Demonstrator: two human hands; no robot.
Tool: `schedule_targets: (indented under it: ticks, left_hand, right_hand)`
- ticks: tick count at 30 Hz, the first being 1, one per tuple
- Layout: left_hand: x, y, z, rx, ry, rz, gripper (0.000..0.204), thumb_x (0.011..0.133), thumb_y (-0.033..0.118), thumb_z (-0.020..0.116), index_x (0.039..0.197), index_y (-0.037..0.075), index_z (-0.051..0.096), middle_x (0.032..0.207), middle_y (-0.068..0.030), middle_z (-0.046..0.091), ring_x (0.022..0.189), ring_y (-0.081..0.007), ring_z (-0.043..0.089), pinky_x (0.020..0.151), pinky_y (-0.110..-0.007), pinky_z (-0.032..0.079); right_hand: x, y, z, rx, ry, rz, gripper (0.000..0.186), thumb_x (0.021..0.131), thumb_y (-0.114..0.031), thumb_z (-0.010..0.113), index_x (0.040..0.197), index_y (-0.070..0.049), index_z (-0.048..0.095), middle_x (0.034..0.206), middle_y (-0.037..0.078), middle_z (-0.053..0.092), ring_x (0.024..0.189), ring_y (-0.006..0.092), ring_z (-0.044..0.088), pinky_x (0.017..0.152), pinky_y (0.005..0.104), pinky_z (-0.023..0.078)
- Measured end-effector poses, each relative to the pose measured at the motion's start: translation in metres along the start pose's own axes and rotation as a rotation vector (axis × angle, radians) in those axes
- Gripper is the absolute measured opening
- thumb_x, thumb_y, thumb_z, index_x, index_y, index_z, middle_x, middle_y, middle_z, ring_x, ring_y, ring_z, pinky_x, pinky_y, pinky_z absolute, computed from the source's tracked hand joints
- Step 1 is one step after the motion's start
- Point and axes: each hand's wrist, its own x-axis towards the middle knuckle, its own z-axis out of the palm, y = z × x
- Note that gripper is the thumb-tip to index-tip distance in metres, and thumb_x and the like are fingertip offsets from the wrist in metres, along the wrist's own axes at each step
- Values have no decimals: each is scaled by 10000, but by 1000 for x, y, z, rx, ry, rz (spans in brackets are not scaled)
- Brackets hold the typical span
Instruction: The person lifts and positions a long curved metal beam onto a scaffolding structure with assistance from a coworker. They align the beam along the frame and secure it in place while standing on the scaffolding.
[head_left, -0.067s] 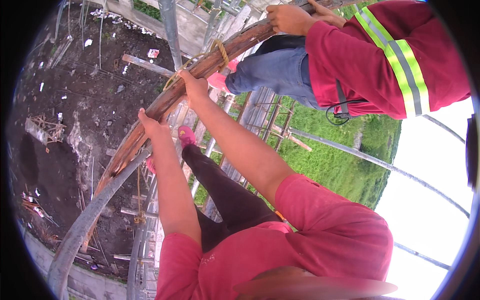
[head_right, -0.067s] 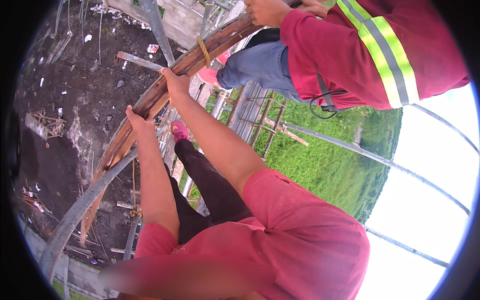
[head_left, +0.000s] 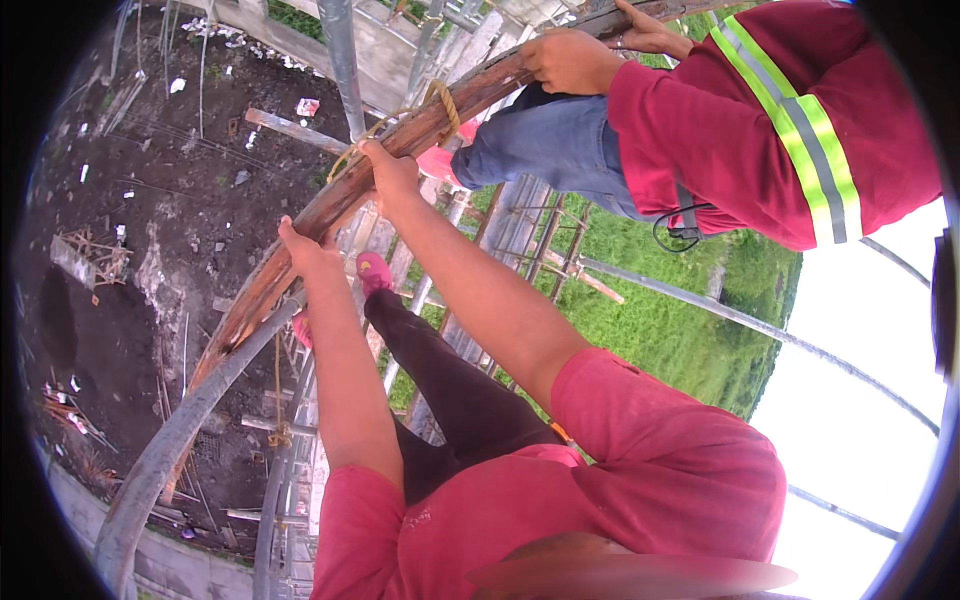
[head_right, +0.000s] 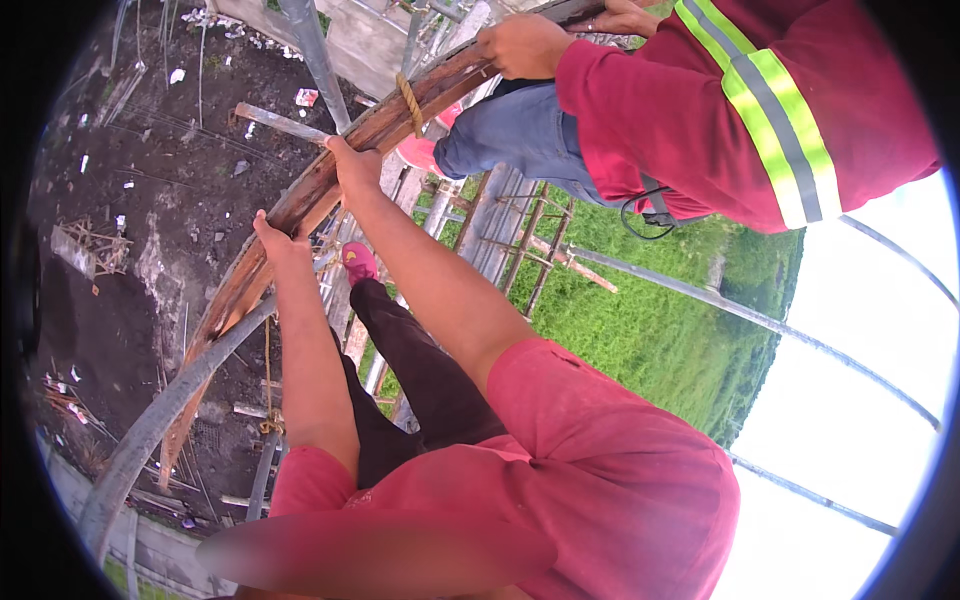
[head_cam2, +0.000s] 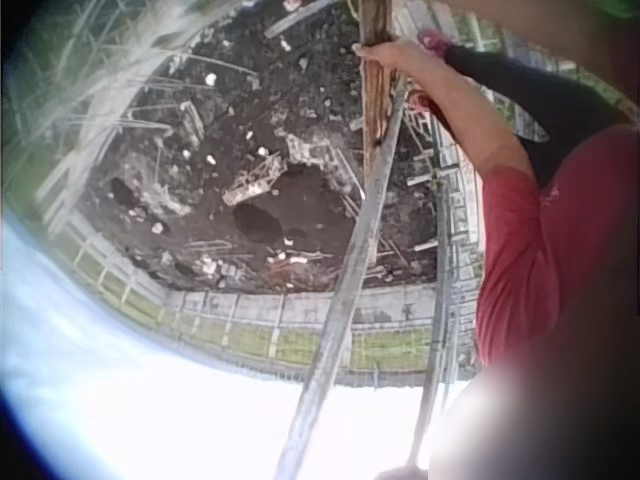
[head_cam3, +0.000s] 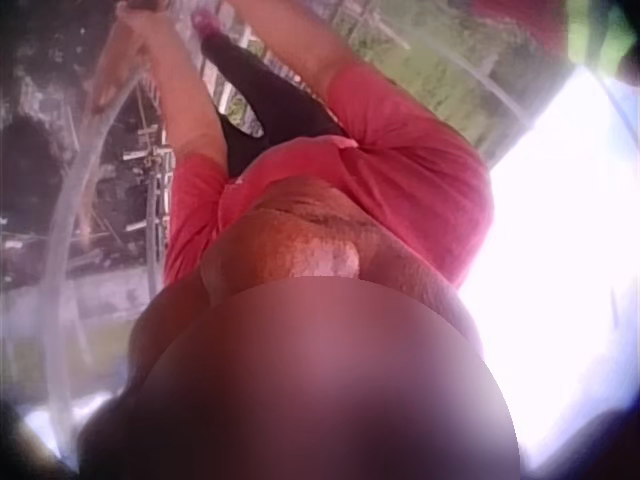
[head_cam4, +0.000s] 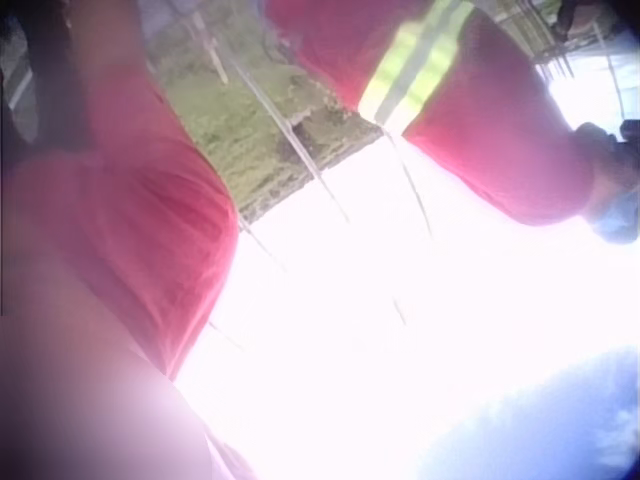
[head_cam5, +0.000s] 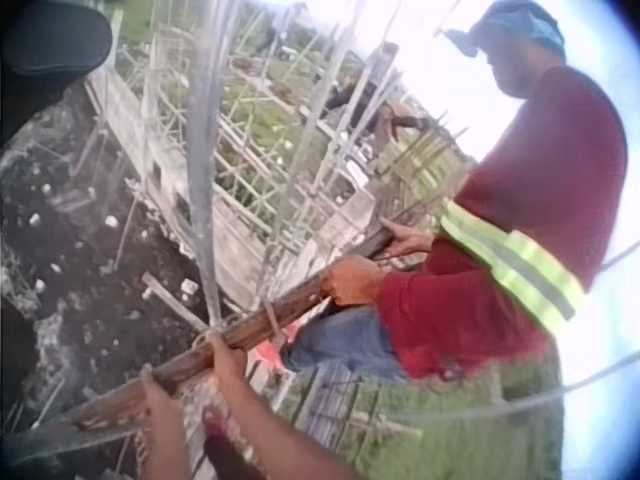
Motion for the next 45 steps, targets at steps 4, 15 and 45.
schedule_targets:
  ticks: [4,15,45]
  left_hand:
    - [-2,-11,0,12,-9,-65,472,858,425,735,1139,74,592,1141,-86,592,1044,-258,583,939,-447,509]
    - [-5,-26,2,262,-11,-241,637,811,636,695,1190,135,588,1160,-78,555,998,-264,582,972,-455,453]
    - [48,121,-105,2055,-418,1057,831,795,604,776,1369,39,571,1342,-206,592,1300,-374,526,1106,-498,371]
  right_hand:
    - [7,0,-8,-15,76,-17,677,746,-252,819,1215,138,526,1106,202,653,927,275,675,763,433,553]
    - [31,-4,-26,3,0,-31,512,766,-280,787,1108,54,604,987,132,644,812,271,671,660,529,561]
    - [161,-72,-96,-92,-64,-25,585,824,-347,743,1248,-8,524,1155,157,615,1027,348,656,923,649,514]
